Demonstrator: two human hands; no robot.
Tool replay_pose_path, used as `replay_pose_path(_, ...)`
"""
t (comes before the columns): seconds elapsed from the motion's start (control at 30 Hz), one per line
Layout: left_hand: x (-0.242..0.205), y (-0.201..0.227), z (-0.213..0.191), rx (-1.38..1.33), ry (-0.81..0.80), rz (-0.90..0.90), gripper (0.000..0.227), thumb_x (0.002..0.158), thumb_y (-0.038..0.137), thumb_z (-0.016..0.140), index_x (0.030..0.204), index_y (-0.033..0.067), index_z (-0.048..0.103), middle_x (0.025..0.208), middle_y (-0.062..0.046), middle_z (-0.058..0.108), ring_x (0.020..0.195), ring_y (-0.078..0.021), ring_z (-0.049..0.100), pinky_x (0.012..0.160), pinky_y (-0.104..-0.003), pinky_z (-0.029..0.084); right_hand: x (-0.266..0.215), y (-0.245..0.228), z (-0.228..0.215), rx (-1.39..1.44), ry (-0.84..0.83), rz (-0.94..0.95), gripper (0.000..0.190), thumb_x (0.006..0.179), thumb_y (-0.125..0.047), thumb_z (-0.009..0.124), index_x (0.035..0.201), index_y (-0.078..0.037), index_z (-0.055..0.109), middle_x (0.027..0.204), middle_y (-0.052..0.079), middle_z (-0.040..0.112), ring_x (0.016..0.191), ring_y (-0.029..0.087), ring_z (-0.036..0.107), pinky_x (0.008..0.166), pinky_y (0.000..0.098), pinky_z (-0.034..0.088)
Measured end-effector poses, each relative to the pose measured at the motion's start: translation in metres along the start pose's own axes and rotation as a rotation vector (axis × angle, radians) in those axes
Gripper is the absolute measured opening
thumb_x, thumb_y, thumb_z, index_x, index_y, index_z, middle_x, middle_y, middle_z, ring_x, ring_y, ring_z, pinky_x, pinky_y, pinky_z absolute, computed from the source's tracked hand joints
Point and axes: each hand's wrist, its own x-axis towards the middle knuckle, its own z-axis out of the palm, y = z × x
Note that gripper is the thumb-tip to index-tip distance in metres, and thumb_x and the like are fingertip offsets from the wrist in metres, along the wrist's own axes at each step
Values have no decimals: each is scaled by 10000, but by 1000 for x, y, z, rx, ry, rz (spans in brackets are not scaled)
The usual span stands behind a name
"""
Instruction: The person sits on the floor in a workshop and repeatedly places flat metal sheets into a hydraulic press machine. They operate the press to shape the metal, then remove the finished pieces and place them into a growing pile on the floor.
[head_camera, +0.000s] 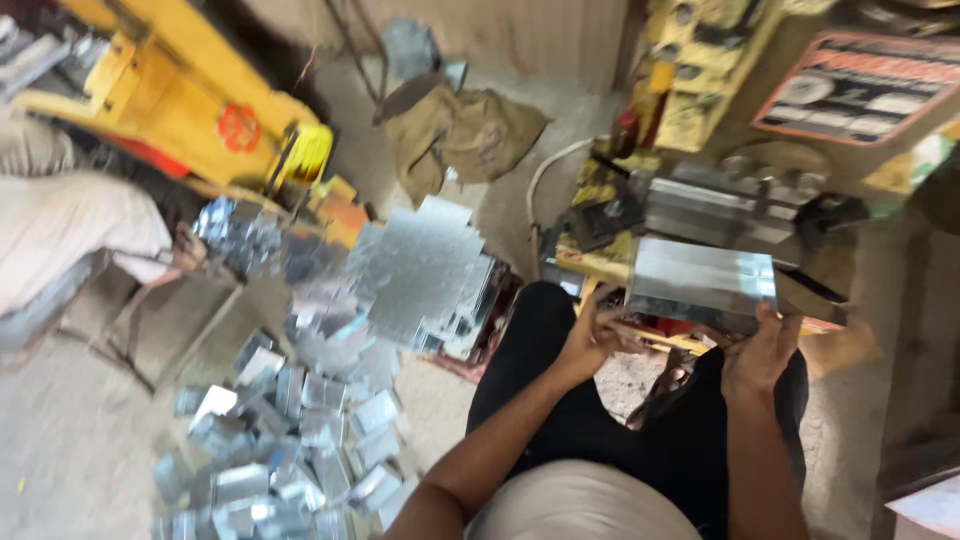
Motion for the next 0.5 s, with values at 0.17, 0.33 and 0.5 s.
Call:
replay_pose_path(0.17,-25,-58,-22,99,356,-25,504,986,-124,518,1458,23,419,1212,-193,661,1058,-208,709,795,-377,649,-44,7,57,204,-153,34,488,1044,-113,493,1522,-99,397,1383,142,572,1138,317,669,878,469,627)
replay_pose_path(0.33,-14,-10,-3,339,387,25,462,922,-69,608,1371,16,545,1002,-152,711,859,-227,683,736,-342,578,-131,23,129,-23,-921,257,517,975,-212,563,1449,-115,381,1133,195,691,886,316,746,693,421,645)
replay_pose_path(0.5,8,96,-24,551,497,306,420,958,-13,572,1374,22,518,1064,-141,728,979,-240,723,868,-358,565,-153,28,153,-37,-1683,643,467,1044,-250,587,1350,100,629,1205,208,743,1094,257,720,975,381,569)
